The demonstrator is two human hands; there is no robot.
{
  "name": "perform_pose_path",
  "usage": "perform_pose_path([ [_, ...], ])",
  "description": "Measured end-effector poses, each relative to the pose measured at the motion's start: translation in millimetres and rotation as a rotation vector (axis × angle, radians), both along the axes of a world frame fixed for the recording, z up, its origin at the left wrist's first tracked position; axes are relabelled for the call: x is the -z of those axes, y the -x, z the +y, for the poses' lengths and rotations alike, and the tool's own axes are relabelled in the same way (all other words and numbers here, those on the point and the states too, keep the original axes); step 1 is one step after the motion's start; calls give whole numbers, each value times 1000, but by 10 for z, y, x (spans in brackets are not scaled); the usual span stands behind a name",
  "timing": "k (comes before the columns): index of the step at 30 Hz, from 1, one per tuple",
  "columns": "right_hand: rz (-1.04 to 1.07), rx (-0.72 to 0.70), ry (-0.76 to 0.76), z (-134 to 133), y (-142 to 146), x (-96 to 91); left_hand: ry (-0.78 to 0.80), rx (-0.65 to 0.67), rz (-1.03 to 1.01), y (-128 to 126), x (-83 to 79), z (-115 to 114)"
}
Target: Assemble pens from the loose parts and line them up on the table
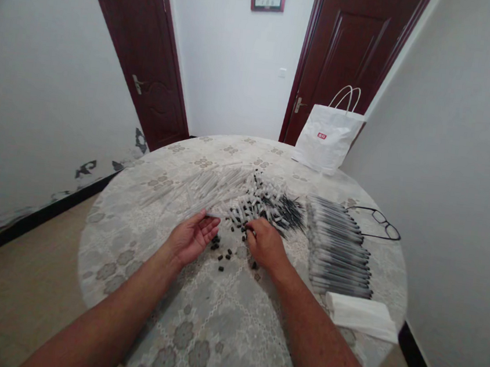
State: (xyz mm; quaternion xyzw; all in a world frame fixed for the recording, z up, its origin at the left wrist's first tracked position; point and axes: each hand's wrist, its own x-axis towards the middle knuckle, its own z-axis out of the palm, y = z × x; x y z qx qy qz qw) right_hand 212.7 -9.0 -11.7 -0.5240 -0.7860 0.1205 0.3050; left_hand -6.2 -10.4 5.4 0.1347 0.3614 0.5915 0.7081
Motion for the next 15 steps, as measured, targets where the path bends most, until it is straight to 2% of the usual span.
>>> perform_pose_path([
  [4,-360,-26,87,-62,102,53,-64,7,37,8,140,-26],
  [8,-492,26,132,-79,191,101,-190,35,123,-41,169,-47],
  [11,-387,36,84,-68,187,115,-244,44,165,-78,169,-67],
  [15,55,-32,-10,-85,196,99,-289,76,183,-111,181,-86],
])
